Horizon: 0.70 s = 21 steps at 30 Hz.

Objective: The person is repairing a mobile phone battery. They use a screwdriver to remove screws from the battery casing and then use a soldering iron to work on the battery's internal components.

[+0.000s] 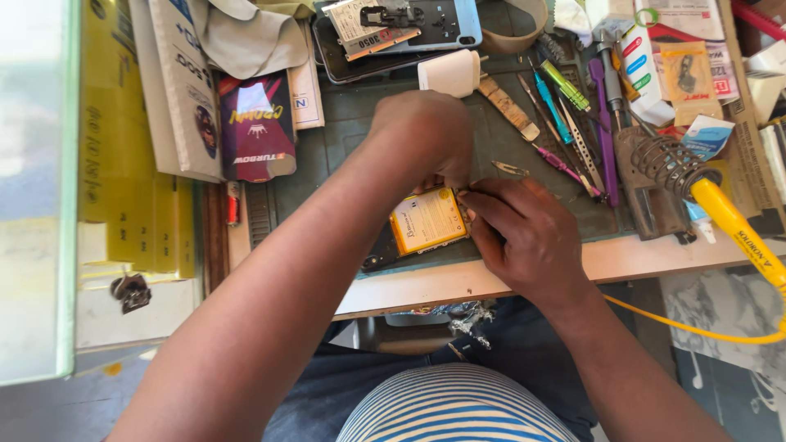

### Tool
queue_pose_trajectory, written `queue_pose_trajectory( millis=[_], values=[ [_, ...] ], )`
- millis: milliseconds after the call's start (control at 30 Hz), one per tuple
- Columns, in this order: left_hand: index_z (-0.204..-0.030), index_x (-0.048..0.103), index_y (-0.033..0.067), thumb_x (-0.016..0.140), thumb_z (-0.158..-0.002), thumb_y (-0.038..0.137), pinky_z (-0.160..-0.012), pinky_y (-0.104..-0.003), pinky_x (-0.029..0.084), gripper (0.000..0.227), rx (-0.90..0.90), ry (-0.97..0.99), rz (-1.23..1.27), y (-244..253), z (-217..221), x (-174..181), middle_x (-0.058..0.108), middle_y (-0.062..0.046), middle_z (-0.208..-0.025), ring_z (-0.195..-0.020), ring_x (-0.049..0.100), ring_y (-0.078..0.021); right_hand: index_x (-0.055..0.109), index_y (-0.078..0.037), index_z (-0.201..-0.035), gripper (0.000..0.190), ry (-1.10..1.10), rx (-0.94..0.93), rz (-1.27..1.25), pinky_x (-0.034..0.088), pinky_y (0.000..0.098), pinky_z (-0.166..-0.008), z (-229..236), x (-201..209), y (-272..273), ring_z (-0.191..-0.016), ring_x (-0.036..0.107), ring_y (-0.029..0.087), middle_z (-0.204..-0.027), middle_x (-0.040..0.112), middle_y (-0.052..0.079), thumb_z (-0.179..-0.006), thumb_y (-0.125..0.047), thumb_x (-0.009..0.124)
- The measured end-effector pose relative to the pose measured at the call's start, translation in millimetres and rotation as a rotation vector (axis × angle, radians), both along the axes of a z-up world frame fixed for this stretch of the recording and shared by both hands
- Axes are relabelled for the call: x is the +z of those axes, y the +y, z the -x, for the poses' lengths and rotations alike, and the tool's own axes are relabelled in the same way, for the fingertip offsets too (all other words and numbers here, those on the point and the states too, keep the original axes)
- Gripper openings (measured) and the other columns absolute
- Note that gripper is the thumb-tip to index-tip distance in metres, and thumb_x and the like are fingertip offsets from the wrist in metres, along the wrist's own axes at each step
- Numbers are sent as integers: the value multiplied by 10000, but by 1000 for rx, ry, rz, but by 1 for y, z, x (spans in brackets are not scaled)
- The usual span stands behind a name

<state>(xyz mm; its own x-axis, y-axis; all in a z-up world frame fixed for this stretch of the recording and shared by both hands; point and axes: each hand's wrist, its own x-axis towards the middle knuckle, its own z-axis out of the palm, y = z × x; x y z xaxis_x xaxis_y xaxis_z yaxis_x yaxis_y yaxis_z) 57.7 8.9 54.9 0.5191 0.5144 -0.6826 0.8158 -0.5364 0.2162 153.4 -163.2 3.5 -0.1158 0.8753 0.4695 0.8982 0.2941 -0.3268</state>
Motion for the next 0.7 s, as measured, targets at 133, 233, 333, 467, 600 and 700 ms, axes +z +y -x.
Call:
queue_pose_trajectory(
  millis=[133,233,333,467,600,700],
  values=[
    [-1036,798,188,837,-711,216,-822,-388,585,328,-141,-134,-307,-18,-8,-9,754,-66,-1107,-1034,726,-258,725,-65,-1099,219,-9,17,0,556,423,-826,-3,-1,-2,-961,666,293,-1092,710,66,-881,-44,738],
    [-1043,801,175,825,-734,244,-819,-401,590,318,-189,-161,-373,-22,-13,-14,760,-79,-1113,-1039,726,-266,727,-68,-1115,228,-12,30,-14,553,423,-814,-3,-1,-3,-956,661,293,-1092,712,62,-889,-48,730],
    [-1004,809,164,806,-749,206,-793,-384,607,259,-142,-106,-267,-15,-13,-15,779,-59,-1015,-961,760,-227,735,-68,-1109,219,-2,22,-14,554,416,-795,-4,0,-3,-941,660,285,-1080,713,56,-890,-51,737],
    [-916,823,138,726,-873,286,-749,-370,630,182,-2,-46,26,4,4,-19,816,-14,-856,-847,808,-189,744,-74,-1084,195,6,-3,-25,562,403,-807,-3,0,-5,-970,671,270,-1070,711,45,-890,-59,745],
    [-904,840,208,773,-814,282,-759,-422,580,134,42,-431,-254,-10,50,-27,764,-40,-870,-855,741,-267,747,-79,-1053,158,20,-15,-36,568,397,-837,-2,0,-4,-999,681,259,-1070,709,38,-896,-62,746],
    [-1051,774,171,770,-831,281,-731,-466,562,246,40,-776,-404,-40,74,-33,787,-20,-892,-899,730,-305,754,-71,-1058,191,4,-14,-16,566,406,-832,-4,0,-5,-982,675,272,-1064,705,49,-868,-66,750]
  ],
)
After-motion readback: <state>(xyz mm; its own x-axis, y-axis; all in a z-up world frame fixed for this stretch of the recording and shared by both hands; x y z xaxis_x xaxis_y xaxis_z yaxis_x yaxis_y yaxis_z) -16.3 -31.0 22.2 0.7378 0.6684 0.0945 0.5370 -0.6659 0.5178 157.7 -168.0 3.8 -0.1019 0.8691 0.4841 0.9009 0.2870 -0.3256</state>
